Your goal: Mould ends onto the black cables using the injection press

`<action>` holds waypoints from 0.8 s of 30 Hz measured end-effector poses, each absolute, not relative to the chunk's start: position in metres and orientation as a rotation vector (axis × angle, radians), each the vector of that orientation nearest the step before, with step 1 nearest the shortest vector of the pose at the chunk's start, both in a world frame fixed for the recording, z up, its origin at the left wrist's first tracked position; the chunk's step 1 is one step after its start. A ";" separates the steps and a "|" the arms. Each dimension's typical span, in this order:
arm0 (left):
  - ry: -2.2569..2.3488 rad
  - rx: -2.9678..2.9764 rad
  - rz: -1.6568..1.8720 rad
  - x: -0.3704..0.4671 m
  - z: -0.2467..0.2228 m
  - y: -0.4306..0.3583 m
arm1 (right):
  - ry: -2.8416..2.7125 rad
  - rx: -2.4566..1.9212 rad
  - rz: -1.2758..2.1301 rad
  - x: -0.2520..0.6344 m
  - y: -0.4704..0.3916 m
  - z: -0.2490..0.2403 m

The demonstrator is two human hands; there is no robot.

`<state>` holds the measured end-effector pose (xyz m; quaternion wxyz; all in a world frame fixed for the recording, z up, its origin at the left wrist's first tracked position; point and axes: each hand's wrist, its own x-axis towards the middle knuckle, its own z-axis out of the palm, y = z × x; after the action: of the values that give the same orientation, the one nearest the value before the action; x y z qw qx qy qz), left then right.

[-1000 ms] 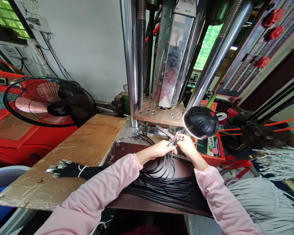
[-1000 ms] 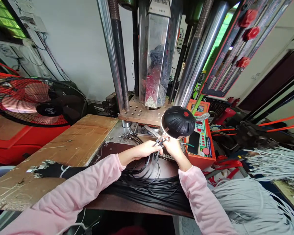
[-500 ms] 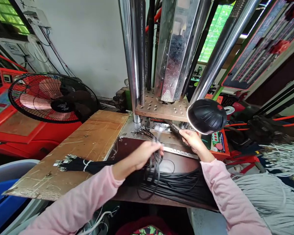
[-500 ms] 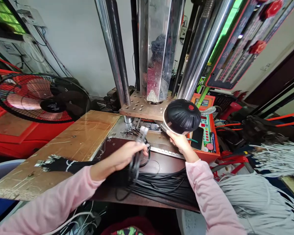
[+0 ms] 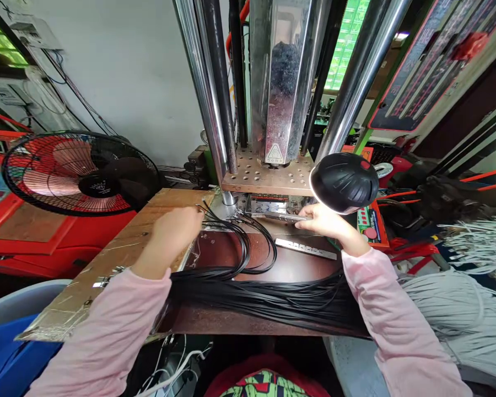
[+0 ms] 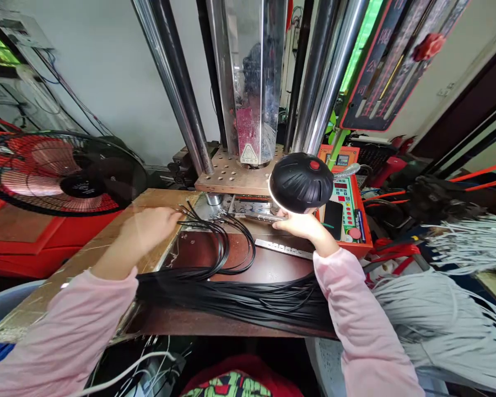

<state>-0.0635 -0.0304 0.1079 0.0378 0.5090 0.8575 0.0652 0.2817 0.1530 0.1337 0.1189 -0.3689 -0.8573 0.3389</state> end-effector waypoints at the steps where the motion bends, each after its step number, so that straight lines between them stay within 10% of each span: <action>1: 2.557 1.742 0.176 -0.041 0.106 -0.022 | -2.546 -1.069 0.984 0.275 0.153 0.136; 9: 1.751 2.387 0.260 0.023 0.062 0.063 | -2.508 -0.923 1.576 0.239 0.177 0.138; 24: 2.463 1.907 -0.173 -0.141 0.083 0.007 | -2.891 -0.737 1.249 0.236 0.168 0.134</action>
<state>-0.1410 0.0067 0.0832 0.0109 0.6113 0.7894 -0.0554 0.2360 0.1676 0.1338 -0.0465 -0.2277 -0.8929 0.3857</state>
